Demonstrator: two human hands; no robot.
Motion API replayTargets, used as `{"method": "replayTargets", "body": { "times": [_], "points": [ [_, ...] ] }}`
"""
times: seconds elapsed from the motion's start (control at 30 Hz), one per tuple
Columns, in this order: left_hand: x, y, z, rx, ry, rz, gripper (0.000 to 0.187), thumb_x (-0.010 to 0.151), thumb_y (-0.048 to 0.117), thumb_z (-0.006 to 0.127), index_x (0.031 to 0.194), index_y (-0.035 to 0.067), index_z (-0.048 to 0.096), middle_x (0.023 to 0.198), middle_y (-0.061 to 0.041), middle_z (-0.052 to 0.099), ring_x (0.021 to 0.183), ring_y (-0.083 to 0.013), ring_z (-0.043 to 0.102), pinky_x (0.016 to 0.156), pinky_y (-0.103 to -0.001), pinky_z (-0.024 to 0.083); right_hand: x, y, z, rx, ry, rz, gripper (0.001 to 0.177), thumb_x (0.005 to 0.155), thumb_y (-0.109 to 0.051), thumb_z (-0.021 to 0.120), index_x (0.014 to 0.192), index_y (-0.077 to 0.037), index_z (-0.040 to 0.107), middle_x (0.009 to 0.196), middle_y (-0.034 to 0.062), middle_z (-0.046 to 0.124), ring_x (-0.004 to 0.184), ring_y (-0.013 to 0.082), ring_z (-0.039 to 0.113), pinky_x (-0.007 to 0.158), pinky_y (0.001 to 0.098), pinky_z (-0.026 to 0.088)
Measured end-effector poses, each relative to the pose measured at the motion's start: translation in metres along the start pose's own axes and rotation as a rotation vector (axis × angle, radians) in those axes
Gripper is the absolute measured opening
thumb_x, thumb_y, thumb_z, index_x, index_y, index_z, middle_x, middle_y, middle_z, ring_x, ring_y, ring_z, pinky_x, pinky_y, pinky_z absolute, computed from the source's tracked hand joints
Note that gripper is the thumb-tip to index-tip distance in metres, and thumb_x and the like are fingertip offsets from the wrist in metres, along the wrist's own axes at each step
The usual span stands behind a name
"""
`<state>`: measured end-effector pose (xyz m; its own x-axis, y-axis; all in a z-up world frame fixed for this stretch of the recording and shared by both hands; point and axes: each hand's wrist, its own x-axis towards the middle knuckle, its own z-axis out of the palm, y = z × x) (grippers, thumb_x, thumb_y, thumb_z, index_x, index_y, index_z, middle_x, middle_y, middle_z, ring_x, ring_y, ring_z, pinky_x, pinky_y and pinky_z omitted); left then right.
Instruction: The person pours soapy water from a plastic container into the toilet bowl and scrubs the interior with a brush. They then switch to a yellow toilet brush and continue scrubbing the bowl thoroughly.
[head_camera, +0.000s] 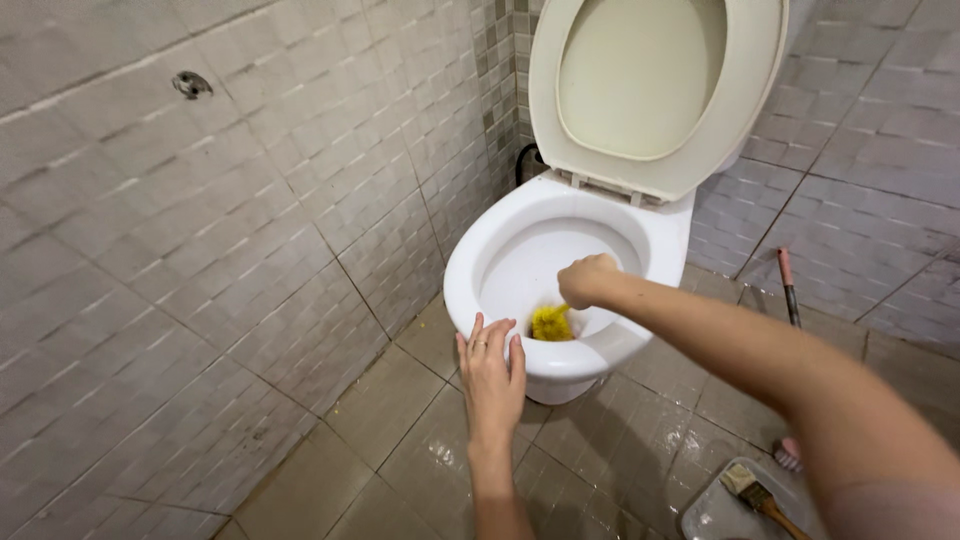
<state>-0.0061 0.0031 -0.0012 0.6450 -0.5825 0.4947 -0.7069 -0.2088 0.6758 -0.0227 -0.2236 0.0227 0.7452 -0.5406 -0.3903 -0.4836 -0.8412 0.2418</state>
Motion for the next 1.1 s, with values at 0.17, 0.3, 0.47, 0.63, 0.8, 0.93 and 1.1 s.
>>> {"method": "replayTargets", "body": {
  "times": [0.17, 0.3, 0.47, 0.63, 0.8, 0.93, 1.1],
  "points": [
    [0.002, -0.001, 0.008, 0.002, -0.011, -0.004, 0.024, 0.094, 0.016, 0.054, 0.112, 0.004, 0.064, 0.121, -0.013, 0.064, 0.134, -0.0374, 0.042, 0.113, -0.059, 0.020, -0.039, 0.019, -0.070, -0.115, 0.069, 0.002, 0.026, 0.087, -0.018, 0.060, 0.108, -0.015, 0.074, 0.111, 0.0094, 0.072, 0.103, 0.0266, 0.069, 0.081, 0.0412, 0.055],
    [0.002, 0.001, 0.016, -0.015, -0.032, 0.007, 0.024, 0.094, 0.015, 0.054, 0.112, 0.004, 0.064, 0.121, -0.013, 0.064, 0.134, -0.0375, 0.042, 0.113, -0.059, 0.019, -0.047, 0.021, -0.084, -0.178, 0.100, 0.020, 0.025, 0.085, -0.017, 0.061, 0.106, -0.015, 0.076, 0.109, 0.0094, 0.072, 0.101, 0.0252, 0.070, 0.077, 0.0385, 0.055],
    [0.001, 0.006, 0.018, -0.042, -0.052, 0.016, 0.023, 0.092, 0.013, 0.054, 0.110, 0.004, 0.064, 0.119, -0.012, 0.065, 0.133, -0.0375, 0.043, 0.113, -0.059, 0.019, -0.001, 0.000, -0.035, -0.077, 0.154, 0.035, 0.027, 0.083, -0.017, 0.063, 0.107, -0.013, 0.074, 0.110, 0.0127, 0.071, 0.102, 0.0282, 0.069, 0.081, 0.0402, 0.054],
    [-0.003, 0.005, 0.007, -0.016, -0.018, 0.019, 0.023, 0.092, 0.014, 0.055, 0.110, 0.004, 0.064, 0.118, -0.012, 0.065, 0.132, -0.0380, 0.044, 0.113, -0.058, 0.020, 0.018, -0.003, 0.031, 0.072, 0.091, 0.052, 0.027, 0.085, -0.017, 0.060, 0.108, -0.013, 0.074, 0.114, 0.0143, 0.070, 0.105, 0.0286, 0.068, 0.085, 0.0413, 0.054],
    [0.000, 0.002, 0.000, 0.002, -0.017, 0.034, 0.023, 0.093, 0.015, 0.055, 0.110, 0.003, 0.064, 0.118, -0.013, 0.065, 0.132, -0.0380, 0.045, 0.113, -0.059, 0.019, -0.005, 0.021, -0.002, 0.067, 0.071, 0.087, 0.025, 0.086, -0.017, 0.059, 0.106, -0.015, 0.075, 0.111, 0.0114, 0.072, 0.104, 0.0280, 0.069, 0.083, 0.0419, 0.056],
    [-0.007, 0.002, 0.008, -0.004, -0.050, 0.015, 0.023, 0.093, 0.014, 0.054, 0.112, 0.003, 0.063, 0.119, -0.014, 0.065, 0.131, -0.0381, 0.044, 0.113, -0.058, 0.020, -0.045, 0.043, -0.049, -0.067, 0.102, 0.067, 0.022, 0.085, -0.017, 0.060, 0.102, -0.015, 0.075, 0.102, 0.0094, 0.074, 0.096, 0.0279, 0.071, 0.077, 0.0410, 0.057],
    [-0.001, 0.000, 0.022, -0.028, -0.036, 0.012, 0.024, 0.093, 0.014, 0.054, 0.112, 0.003, 0.063, 0.119, -0.014, 0.065, 0.131, -0.0365, 0.046, 0.113, -0.057, 0.021, -0.079, 0.052, -0.044, -0.245, 0.145, -0.039, 0.019, 0.084, -0.016, 0.059, 0.096, -0.012, 0.074, 0.097, 0.0104, 0.073, 0.089, 0.0269, 0.072, 0.071, 0.0403, 0.058]
  ]
}}
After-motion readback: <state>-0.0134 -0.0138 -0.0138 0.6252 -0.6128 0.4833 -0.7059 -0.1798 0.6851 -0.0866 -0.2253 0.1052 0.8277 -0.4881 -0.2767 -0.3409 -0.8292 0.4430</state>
